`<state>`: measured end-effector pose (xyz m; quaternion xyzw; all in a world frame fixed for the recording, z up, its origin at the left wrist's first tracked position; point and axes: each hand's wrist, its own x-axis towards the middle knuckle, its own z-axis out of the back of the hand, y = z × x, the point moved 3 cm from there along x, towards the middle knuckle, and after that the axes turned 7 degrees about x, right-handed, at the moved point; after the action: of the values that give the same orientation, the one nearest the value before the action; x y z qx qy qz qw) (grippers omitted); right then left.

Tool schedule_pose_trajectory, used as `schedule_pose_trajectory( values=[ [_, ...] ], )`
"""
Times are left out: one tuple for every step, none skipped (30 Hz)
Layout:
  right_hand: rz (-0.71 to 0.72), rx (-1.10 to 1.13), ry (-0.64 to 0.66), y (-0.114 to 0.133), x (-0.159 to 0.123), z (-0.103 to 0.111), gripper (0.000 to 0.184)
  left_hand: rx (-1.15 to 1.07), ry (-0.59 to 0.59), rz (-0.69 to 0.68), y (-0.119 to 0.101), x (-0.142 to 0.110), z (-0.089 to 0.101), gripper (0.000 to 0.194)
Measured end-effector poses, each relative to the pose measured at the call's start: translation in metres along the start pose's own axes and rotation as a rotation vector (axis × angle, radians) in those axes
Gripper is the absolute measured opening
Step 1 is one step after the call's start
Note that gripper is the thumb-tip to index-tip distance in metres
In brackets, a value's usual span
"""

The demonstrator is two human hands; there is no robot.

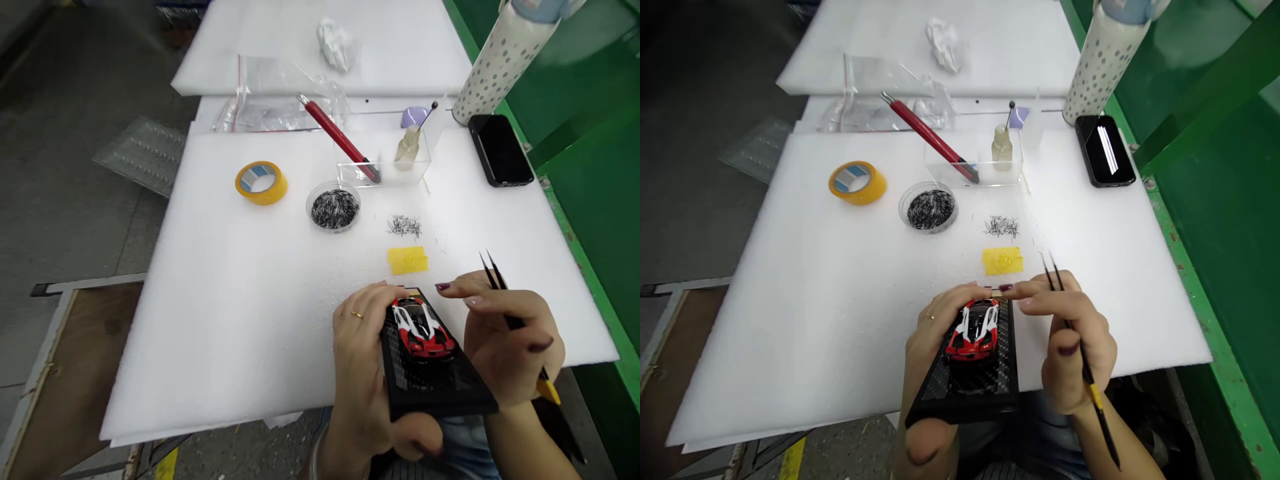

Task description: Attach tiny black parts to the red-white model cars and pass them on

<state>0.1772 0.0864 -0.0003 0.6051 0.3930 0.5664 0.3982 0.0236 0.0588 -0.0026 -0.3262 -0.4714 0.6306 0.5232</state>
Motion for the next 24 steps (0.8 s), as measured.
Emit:
schedule_pose_trajectory(
  values=[
    [0.015,0.067,-0.053,0.0,0.0,0.002,0.032,-0.016,-0.006,0.005,0.0,0.0,-0.001,0.105],
    [0.049,0.134,-0.092,0.002,0.001,0.004,0.029,-0.029,-0.013,0.002,-0.001,0.001,-0.001,0.107],
    [0.068,0.186,-0.109,0.003,0.001,0.007,0.028,-0.039,-0.019,-0.009,-0.001,0.0,-0.001,0.106],
    [0.078,0.216,-0.103,0.004,0.0,0.009,0.029,-0.046,-0.018,-0.024,-0.002,0.0,0.0,0.105],
    [0.089,0.231,-0.082,0.006,-0.001,0.011,0.029,-0.047,-0.009,-0.035,-0.002,-0.001,0.0,0.103],
    [0.09,0.231,-0.053,0.007,-0.002,0.014,0.028,-0.042,0.009,-0.045,-0.002,-0.001,0.001,0.101],
    [0.079,0.219,-0.024,0.008,-0.004,0.016,0.025,-0.033,0.033,-0.053,-0.002,-0.002,0.002,0.1],
    [0.062,0.198,-0.004,0.009,-0.006,0.018,0.021,-0.022,0.057,-0.06,-0.002,-0.003,0.003,0.1],
    [0.047,0.171,0.01,0.009,-0.009,0.021,0.018,-0.011,0.076,-0.067,-0.002,-0.003,0.004,0.101],
    [0.035,0.142,0.017,0.008,-0.011,0.023,0.017,-0.001,0.089,-0.074,-0.001,-0.003,0.005,0.103],
    [0.022,0.118,0.016,0.008,-0.013,0.026,0.016,0.013,0.097,-0.084,0.001,-0.003,0.007,0.104],
    [0.01,0.098,0.007,0.007,-0.015,0.03,0.016,0.035,0.109,-0.103,0.002,-0.004,0.009,0.105],
    [-0.005,0.077,-0.003,0.008,-0.017,0.034,0.017,0.067,0.132,-0.137,0.004,-0.004,0.01,0.108],
    [-0.024,0.052,-0.008,0.009,-0.02,0.038,0.019,0.112,0.167,-0.186,0.006,-0.006,0.01,0.109],
    [-0.042,0.023,0.0,0.011,-0.023,0.042,0.021,0.17,0.205,-0.25,0.007,-0.008,0.01,0.111],
    [-0.055,-0.013,0.02,0.015,-0.027,0.044,0.021,0.235,0.235,-0.324,0.009,-0.011,0.009,0.112],
    [-0.056,-0.063,0.053,0.021,-0.031,0.046,0.02,0.301,0.246,-0.395,0.01,-0.016,0.008,0.113],
    [-0.055,-0.136,0.1,0.027,-0.035,0.046,0.02,0.363,0.233,-0.455,0.011,-0.021,0.006,0.113],
    [-0.053,-0.231,0.146,0.034,-0.039,0.045,0.024,0.421,0.202,-0.492,0.011,-0.026,0.003,0.11],
    [-0.047,-0.34,0.173,0.04,-0.044,0.043,0.029,0.477,0.161,-0.513,0.012,-0.032,0.0,0.103],
    [-0.035,-0.449,0.18,0.045,-0.047,0.041,0.032,0.529,0.124,-0.519,0.011,-0.037,-0.004,0.092],
    [-0.021,-0.546,0.175,0.049,-0.05,0.038,0.032,0.577,0.101,-0.521,0.011,-0.042,-0.009,0.082],
    [-0.006,-0.617,0.169,0.051,-0.052,0.036,0.03,0.62,0.086,-0.52,0.01,-0.046,-0.014,0.075],
    [0.001,-0.654,0.161,0.051,-0.053,0.035,0.027,0.654,0.076,-0.526,0.009,-0.049,-0.019,0.072]
  ],
)
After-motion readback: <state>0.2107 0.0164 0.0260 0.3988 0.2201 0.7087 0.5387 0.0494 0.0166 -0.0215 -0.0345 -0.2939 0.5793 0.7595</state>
